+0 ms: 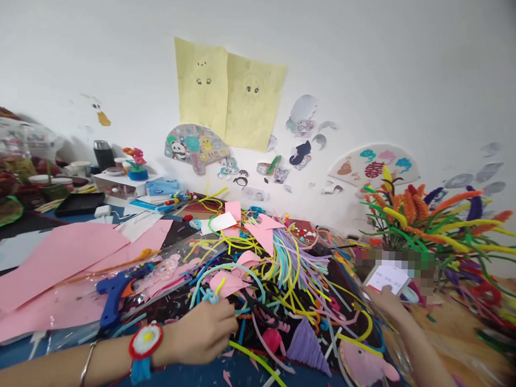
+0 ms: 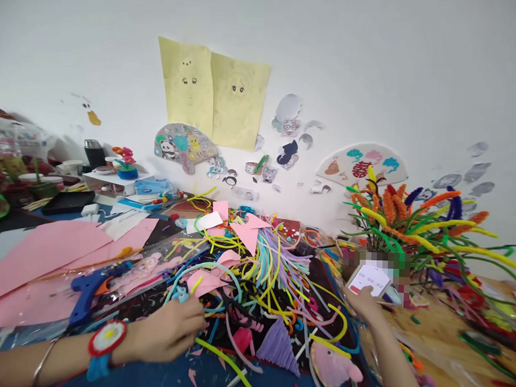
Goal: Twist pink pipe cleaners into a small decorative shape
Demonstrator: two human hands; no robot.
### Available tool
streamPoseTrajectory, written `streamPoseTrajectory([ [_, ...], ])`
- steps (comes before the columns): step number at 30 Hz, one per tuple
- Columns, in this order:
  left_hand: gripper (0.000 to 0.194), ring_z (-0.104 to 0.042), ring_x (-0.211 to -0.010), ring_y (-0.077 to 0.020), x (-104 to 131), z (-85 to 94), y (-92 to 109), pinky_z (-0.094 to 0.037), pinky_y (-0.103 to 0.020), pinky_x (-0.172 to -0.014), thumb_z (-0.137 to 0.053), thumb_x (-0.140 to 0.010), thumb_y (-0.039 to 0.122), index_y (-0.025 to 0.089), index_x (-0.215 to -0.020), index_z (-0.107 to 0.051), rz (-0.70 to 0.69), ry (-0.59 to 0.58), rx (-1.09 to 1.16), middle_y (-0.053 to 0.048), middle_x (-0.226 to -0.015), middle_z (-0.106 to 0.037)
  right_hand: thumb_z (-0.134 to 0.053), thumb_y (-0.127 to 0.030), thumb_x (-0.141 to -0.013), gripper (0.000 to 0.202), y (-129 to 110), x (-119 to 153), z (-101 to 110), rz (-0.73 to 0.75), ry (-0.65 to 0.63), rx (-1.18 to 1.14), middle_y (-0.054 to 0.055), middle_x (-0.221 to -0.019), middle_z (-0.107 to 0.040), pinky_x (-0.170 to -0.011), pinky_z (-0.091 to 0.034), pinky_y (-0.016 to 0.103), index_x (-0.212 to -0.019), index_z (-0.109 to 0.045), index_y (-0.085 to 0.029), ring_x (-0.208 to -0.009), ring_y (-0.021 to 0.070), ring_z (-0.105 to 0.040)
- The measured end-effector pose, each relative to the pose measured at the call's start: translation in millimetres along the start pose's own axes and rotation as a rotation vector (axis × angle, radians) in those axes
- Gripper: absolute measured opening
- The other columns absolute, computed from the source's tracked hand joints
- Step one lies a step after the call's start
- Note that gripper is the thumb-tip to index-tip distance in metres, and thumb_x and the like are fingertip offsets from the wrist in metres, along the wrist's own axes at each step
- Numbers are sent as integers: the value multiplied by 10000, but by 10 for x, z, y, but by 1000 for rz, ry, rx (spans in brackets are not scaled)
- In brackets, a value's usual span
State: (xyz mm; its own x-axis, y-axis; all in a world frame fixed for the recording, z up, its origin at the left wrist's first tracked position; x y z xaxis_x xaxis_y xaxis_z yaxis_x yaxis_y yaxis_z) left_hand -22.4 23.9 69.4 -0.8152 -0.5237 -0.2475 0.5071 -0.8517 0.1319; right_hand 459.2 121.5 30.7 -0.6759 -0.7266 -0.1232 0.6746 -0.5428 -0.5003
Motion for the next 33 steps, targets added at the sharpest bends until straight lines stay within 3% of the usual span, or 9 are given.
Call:
streamPoseTrajectory([
  [5, 238, -543, -869, -180, -245, 66, -289, -443, -286, -738, -387, -854, 121, 197, -974, -578, 134, 160, 93, -60, -926, -601, -553, -358, -731, 278, -260, 468, 80, 218, -183, 126, 201, -802, -680, -778, -463, 409, -778, -688, -119, -886, 361, -640],
  [9, 311, -521, -983, -195, -605, -17, -402, -438, -328, -842, -378, -888, 132, 217, -1112, -575, 90, 207, 96, -57, -1049, -615, -477, -464, -798, 332, -820, 1043, 252, 365, -162, 163, 123, -712, -681, -672, -450, 390, -772, -696, -216, -712, 317, -651],
  [12, 269, -496, -972, -212, -799, -123, -462, -432, -337, -832, -447, -884, 167, 209, -1106, -593, 100, 195, 51, -55, -1013, -623, -392, -425, -862, 344, -1421, 1494, 333, 646, -76, 141, 72, -649, -677, -565, -405, 319, -817, -690, -258, -611, 263, -636],
  [14, 205, -491, -928, -211, -855, -177, -496, -431, -323, -786, -471, -885, 200, 204, -1000, -640, 108, 179, 28, -59, -923, -617, -409, -371, -867, 303, -1737, 1709, 269, 789, -93, 33, 38, -630, -669, -531, -380, 278, -807, -685, -258, -572, 218, -619],
  [16, 214, -483, -886, -207, -860, -194, -528, -423, -319, -748, -447, -902, 222, 193, -890, -659, 144, 188, 2, -63, -854, -595, -403, -367, -883, 321, -1915, 1834, 102, 898, -205, -105, 8, -567, -637, -511, -370, 258, -779, -681, -245, -518, 181, -580],
  [18, 262, -474, -869, -207, -832, -179, -544, -419, -326, -739, -405, -920, 231, 183, -854, -654, 183, 216, -12, -68, -840, -574, -380, -377, -900, 347, -1958, 1891, -106, 942, -332, -255, 0, -591, -640, -499, -378, 248, -828, -685, -229, -514, 163, -560],
  [23, 243, -455, -998, -237, -766, -198, -484, -424, -369, -825, -528, -855, 264, 198, -1080, -593, 92, 196, 51, -85, -1022, -560, -399, -372, -899, 351, -1850, 1947, -426, 956, -386, -339, 7, -625, -647, -533, -412, 259, -767, -685, -216, -564, 165, -567],
  [28, 177, -501, -901, -217, -776, -300, -449, -435, -352, -797, -457, -884, 182, 167, -880, -633, 116, 139, 32, -73, -873, -592, -505, -323, -854, 232, -1850, 2015, -428, 974, -416, -341, 24, -753, -693, -634, -449, 270, -805, -701, -209, -686, 174, -607],
  [33, 204, -521, -845, -206, -749, -255, -471, -433, -314, -719, -436, -902, 209, 172, -886, -636, 165, 264, -19, -68, -864, -612, -505, -330, -855, 242, -1851, 2037, -349, 908, -529, -457, 24, -829, -716, -629, -469, 260, -934, -697, -205, -705, 169, -636],
])
Point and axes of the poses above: each hand's wrist, its own x-axis away from the middle knuckle, its own z-axis out of the back of the hand, y = z × x, the point moved 2 cm from there along -x, towards the middle knuckle
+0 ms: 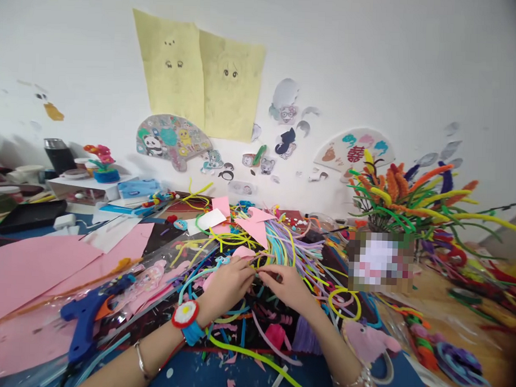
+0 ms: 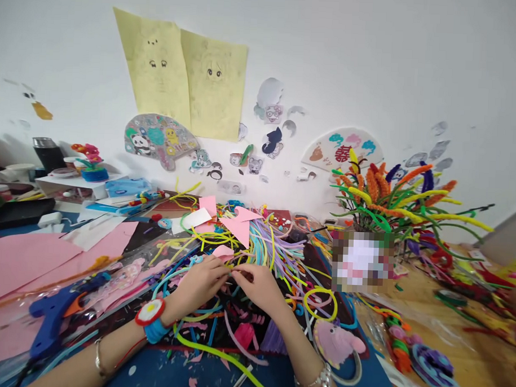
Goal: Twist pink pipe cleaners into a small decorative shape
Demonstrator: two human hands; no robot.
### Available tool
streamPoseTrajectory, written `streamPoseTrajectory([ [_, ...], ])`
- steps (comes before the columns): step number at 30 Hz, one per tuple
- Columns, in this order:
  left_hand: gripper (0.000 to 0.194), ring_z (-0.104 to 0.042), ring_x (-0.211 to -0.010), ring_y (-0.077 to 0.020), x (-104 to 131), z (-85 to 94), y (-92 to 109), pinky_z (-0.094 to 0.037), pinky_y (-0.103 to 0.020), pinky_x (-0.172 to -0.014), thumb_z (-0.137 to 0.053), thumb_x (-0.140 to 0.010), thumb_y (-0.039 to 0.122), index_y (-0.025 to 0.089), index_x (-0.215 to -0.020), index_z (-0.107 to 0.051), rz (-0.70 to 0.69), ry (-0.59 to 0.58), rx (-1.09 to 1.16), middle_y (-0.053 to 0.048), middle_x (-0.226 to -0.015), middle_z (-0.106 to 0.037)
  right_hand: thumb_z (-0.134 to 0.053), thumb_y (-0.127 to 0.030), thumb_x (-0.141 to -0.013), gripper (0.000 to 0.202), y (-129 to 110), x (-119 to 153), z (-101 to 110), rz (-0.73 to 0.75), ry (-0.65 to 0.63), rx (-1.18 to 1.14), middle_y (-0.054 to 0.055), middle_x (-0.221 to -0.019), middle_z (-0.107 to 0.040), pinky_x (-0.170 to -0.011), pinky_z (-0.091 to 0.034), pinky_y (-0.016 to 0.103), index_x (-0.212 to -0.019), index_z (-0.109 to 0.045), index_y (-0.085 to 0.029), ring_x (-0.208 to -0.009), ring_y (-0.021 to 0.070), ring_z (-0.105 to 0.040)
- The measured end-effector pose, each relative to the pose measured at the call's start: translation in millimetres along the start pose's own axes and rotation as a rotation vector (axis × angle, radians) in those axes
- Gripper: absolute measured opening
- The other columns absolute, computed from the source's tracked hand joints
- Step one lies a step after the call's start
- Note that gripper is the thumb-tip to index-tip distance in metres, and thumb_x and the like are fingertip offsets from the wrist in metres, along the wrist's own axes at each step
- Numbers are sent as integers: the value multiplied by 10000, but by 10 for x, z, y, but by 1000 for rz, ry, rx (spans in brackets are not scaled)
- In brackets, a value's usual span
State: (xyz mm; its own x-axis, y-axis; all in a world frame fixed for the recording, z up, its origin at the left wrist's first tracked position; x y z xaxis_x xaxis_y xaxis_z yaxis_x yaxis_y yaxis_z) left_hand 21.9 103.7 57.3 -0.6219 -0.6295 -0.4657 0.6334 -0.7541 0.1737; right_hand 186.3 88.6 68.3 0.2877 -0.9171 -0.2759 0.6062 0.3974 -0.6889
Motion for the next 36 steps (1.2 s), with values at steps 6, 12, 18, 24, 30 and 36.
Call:
streamPoseTrajectory([
  [6, 284, -544, -658, -144, 17, 196, -163, -374, -245, -586, -405, -927, 294, 186, -852, -657, 43, 72, -24, -34, -700, -601, -513, -322, -848, 242, -26, 19, 46, -85, -16, -125, 23, -757, -722, -596, -476, 246, -920, -695, -180, -639, 156, -636],
  [12, 316, -576, -654, -132, 23, 423, -345, -356, -228, -557, -380, -941, 335, 192, -919, -662, 26, 132, -143, -30, -720, -629, -525, -355, -845, 340, 4, 17, 4, -110, 27, -213, 42, -862, -725, -545, -462, 249, -1132, -602, -191, -631, 152, -620],
  [18, 259, -548, -563, -118, 75, 564, -371, -277, -238, -455, -422, -925, 277, 234, -1111, -598, -6, 303, -447, -26, -764, -624, -525, -354, -856, 381, -51, 34, -21, -69, 100, -305, 72, -987, -707, -708, -505, 300, -1204, -541, -201, -892, 206, -652],
  [24, 266, -504, -513, -117, 69, 447, -158, -265, -244, -440, -392, -936, 304, 213, -1053, -612, -91, 241, -366, -8, -668, -569, -525, -355, -861, 247, -82, 35, -120, -14, 128, -359, 68, -981, -698, -733, -513, 306, -1033, -626, -208, -886, 205, -660],
  [30, 289, -525, -574, -126, 54, 392, -130, -278, -244, -468, -358, -945, 300, 208, -1076, -599, -67, 175, -280, -19, -711, -575, -538, -352, -852, 174, -33, 14, -128, -28, 193, -364, 40, -863, -688, -628, -484, 265, -870, -627, -203, -702, 157, -619],
  [36, 341, -545, -716, -148, 10, 487, -349, -340, -240, -590, -356, -940, 348, 171, -913, -646, 57, 112, -64, -54, -829, -601, -638, -372, -773, 189, 97, -24, 43, -146, 458, -673, 21, -747, -677, -514, -428, 230, -782, -617, -184, -532, 104, -516],
])
Point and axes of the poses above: each hand's wrist, its own x-axis away from the middle knuckle, its own z-axis out of the back of the hand, y = z × x, the point moved 2 cm from there along -x, towards the middle knuckle
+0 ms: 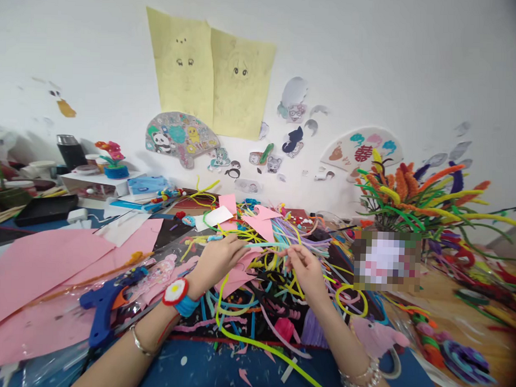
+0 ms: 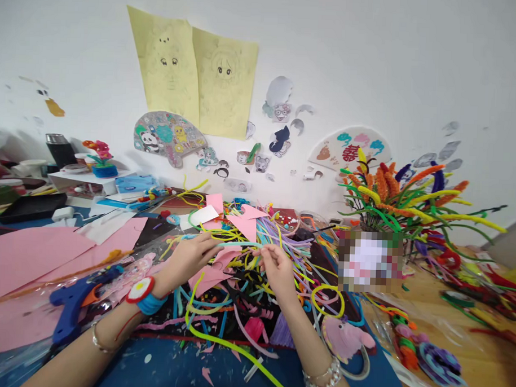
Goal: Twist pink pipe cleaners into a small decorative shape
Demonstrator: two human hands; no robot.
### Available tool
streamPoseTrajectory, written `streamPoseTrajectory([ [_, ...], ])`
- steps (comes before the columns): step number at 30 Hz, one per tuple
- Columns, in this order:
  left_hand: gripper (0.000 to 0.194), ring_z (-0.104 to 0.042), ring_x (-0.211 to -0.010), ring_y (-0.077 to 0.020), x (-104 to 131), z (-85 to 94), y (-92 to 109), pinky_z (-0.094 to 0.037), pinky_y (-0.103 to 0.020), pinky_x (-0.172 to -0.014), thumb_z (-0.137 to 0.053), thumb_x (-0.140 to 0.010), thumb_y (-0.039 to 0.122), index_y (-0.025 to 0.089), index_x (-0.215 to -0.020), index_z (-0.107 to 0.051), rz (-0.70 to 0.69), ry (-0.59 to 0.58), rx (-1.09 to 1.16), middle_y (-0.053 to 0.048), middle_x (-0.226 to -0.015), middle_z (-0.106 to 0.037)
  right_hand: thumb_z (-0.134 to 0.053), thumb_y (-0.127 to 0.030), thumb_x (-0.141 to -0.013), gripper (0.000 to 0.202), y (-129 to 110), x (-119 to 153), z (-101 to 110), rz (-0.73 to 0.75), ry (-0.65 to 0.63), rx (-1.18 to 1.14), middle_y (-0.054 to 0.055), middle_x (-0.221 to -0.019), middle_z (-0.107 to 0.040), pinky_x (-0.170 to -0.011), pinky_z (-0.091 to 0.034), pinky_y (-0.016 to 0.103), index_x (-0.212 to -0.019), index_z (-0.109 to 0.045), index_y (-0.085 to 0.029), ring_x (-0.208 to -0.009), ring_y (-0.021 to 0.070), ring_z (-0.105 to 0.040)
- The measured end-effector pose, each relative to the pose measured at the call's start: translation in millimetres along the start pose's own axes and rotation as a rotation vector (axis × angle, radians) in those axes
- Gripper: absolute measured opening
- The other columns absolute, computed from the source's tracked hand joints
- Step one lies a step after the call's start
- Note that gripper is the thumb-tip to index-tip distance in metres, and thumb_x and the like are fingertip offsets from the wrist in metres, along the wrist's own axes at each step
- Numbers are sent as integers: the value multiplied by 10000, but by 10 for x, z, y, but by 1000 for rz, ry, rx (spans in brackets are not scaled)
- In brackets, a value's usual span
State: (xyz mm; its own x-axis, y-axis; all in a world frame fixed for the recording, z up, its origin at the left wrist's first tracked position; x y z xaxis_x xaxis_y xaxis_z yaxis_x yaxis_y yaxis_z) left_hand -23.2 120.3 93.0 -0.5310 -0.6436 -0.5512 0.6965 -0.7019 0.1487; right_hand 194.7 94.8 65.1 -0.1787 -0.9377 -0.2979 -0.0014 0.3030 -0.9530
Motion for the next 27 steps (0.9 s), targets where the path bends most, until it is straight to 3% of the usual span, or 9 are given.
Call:
streamPoseTrajectory([
  [4, 435, -461, -586, -122, -49, 83, -45, -308, -235, -556, -393, -910, 428, 145, -725, -667, 85, -102, 349, -14, -625, -559, -619, -399, -774, 199, 89, -90, 140, -27, 145, -144, 11, -817, -680, -479, -397, 216, -766, -582, -204, -504, 80, -473],
  [7, 510, -363, -472, -89, -36, 99, 51, -254, -219, -469, -356, -902, 491, 136, -807, -708, 166, -324, 708, 16, -530, -489, -631, -417, -750, 216, 162, -135, 204, -67, 185, -229, 3, -851, -680, -465, -386, 216, -761, -547, -218, -497, 76, -466],
  [10, 656, -363, -410, -83, 7, 54, 170, -282, -219, -449, -224, -920, 526, 116, -842, -730, 229, -474, 1002, 11, -462, -457, -668, -423, -715, 246, 179, -148, 194, -138, 117, -281, 2, -799, -667, -462, -388, 212, -775, -558, -211, -489, 72, -460],
  [12, 727, -460, -435, -95, 30, -16, 219, -352, -224, -484, -166, -919, 542, 101, -815, -734, 262, -521, 1192, -34, -519, -544, -689, -421, -700, 260, 161, -128, 142, -193, 24, -292, -2, -741, -648, -455, -384, 209, -781, -573, -202, -480, 71, -452],
  [15, 799, -488, -376, -104, 51, -152, 257, -355, -235, -418, -114, -880, 615, 86, -811, -709, 346, -651, 1558, -70, -575, -601, -685, -436, -709, 276, 125, -61, 24, -263, -144, -280, -10, -651, -609, -445, -370, 211, -784, -591, -188, -462, 75, -442],
  [18, 734, -494, -339, -109, 39, -257, 262, -336, -228, -369, -189, -859, 640, 96, -757, -672, 432, -622, 1714, -57, -560, -594, -655, -452, -743, 288, 99, 17, -86, -296, -294, -238, -12, -594, -588, -448, -357, 211, -784, -601, -173, -453, 78, -449],
  [23, 501, -528, -459, -95, 30, -341, 290, -390, -203, -433, -452, -824, 558, 99, -780, -648, 604, -418, 1496, -54, -659, -623, -649, -419, -763, 260, 31, 106, -167, -277, -428, -133, -12, -593, -611, -469, -350, 199, -741, -618, -161, -465, 73, -476],
  [27, 356, -507, -451, -79, 51, -348, 318, -372, -195, -436, -612, -747, 474, 118, -745, -611, 610, -397, 1398, -15, -623, -605, -626, -415, -773, 240, -27, 135, -188, -222, -439, 30, -27, -614, -605, -484, -369, 200, -749, -624, -176, -483, 77, -482],
])
Point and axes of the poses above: each hand's wrist, its own x-axis away from the middle knuckle, its own z-axis out of the back of the hand, y = z × x, the point moved 2 cm from there along -x, towards the middle knuckle
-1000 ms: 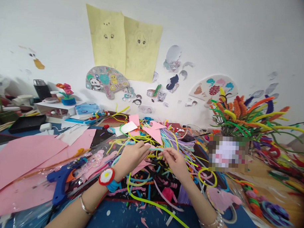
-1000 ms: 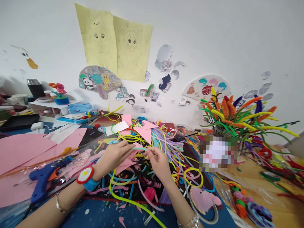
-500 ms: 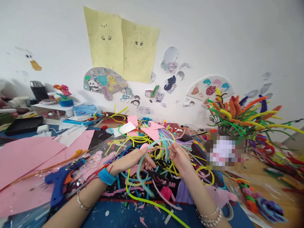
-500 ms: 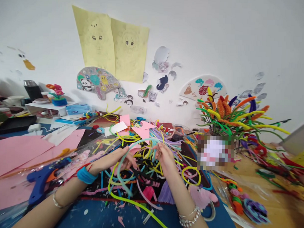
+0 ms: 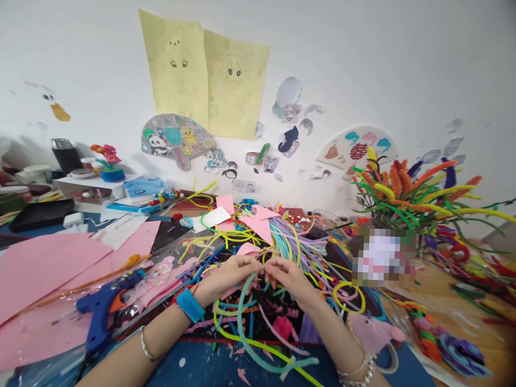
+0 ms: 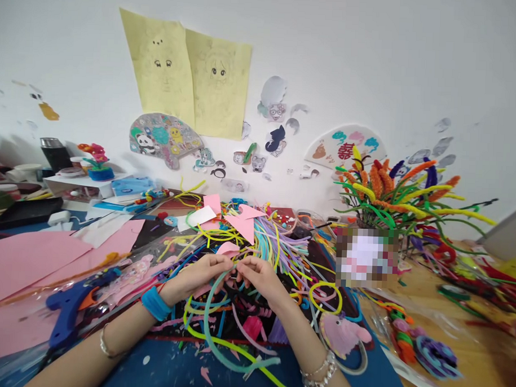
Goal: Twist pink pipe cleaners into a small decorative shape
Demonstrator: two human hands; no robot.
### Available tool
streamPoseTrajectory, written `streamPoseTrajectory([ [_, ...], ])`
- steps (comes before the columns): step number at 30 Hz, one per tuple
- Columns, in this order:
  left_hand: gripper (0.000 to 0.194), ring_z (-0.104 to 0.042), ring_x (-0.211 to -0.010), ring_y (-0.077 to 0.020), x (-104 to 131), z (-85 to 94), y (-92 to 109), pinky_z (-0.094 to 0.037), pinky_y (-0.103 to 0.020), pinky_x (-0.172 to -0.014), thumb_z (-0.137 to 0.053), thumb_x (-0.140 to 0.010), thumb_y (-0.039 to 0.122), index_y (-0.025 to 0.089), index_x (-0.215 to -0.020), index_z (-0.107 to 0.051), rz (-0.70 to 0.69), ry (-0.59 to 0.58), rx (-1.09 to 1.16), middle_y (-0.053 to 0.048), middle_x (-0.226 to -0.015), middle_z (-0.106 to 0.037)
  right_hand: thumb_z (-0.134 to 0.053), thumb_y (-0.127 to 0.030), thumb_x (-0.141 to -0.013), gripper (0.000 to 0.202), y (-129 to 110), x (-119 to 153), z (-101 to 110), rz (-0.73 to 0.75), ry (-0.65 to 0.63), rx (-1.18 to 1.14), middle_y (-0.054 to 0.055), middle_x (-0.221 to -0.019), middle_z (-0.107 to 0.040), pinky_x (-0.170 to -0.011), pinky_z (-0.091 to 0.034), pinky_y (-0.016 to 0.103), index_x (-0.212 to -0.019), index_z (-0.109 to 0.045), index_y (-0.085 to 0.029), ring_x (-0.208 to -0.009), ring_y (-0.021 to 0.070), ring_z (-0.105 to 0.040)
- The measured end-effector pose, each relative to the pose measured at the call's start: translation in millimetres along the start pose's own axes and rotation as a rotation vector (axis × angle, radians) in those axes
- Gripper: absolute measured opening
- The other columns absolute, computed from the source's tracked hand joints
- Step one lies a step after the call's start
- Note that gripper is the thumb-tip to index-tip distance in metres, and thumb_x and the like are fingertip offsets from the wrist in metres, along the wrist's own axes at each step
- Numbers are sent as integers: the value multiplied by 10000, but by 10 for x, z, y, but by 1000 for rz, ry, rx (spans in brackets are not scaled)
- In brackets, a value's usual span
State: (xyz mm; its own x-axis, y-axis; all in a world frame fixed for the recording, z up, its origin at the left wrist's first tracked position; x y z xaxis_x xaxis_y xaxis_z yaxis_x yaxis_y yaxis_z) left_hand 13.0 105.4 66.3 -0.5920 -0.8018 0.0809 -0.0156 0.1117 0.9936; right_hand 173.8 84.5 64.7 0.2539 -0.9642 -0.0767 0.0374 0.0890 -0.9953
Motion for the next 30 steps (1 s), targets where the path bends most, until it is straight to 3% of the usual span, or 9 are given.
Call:
streamPoseTrajectory([
  [7, 264, -528, -470, -74, -14, 6, -65, -379, -196, -472, -665, -719, 368, 112, -748, -610, 84, -25, 167, -18, -645, -614, -642, -404, -748, 222, 50, -30, 4, 84, 94, 145, -7, -680, -632, -515, -426, 225, -772, -624, -184, -553, 112, -544],
  [11, 195, -537, -475, -88, -57, 11, -158, -391, -214, -488, -644, -743, 310, 117, -744, -621, 99, -85, 303, -16, -621, -606, -595, -343, -803, 156, 32, -8, -5, 215, 151, 341, 13, -735, -647, -568, -443, 255, -797, -642, -195, -621, 144, -572],
  [17, 155, -545, -491, -96, -114, 40, -242, -412, -226, -532, -667, -724, 261, 116, -744, -614, 106, -82, 435, 5, -565, -577, -529, -277, -859, 145, -40, 52, -54, 428, 240, 650, 43, -846, -652, -675, -467, 310, -864, -666, -230, -722, 182, -594],
  [24, 157, -568, -574, -106, -98, 25, -165, -449, -258, -613, -718, -678, 209, 128, -763, -613, 68, -18, 552, -8, -676, -621, -546, -258, -845, 155, -4, 59, -86, 458, 223, 666, 46, -831, -645, -647, -476, 317, -940, -664, -223, -676, 177, -585],
  [30, 201, -584, -606, -120, -65, 26, -114, -450, -250, -618, -761, -625, 230, 122, -734, -631, 19, 33, 451, -18, -675, -631, -544, -278, -846, 143, -11, 68, -89, 451, 249, 602, 45, -801, -650, -619, -476, 305, -870, -673, -220, -675, 179, -592],
])
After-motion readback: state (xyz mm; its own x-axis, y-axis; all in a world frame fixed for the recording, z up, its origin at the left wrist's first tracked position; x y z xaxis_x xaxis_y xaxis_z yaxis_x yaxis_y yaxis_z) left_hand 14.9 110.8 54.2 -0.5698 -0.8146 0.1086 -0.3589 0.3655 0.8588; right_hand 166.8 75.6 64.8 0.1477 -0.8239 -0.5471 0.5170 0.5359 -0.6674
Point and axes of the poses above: each hand's wrist, its own x-axis away from the middle knuckle, its own z-axis out of the back of the hand, y = z × x, the point moved 2 cm from there along -x, towards the middle knuckle
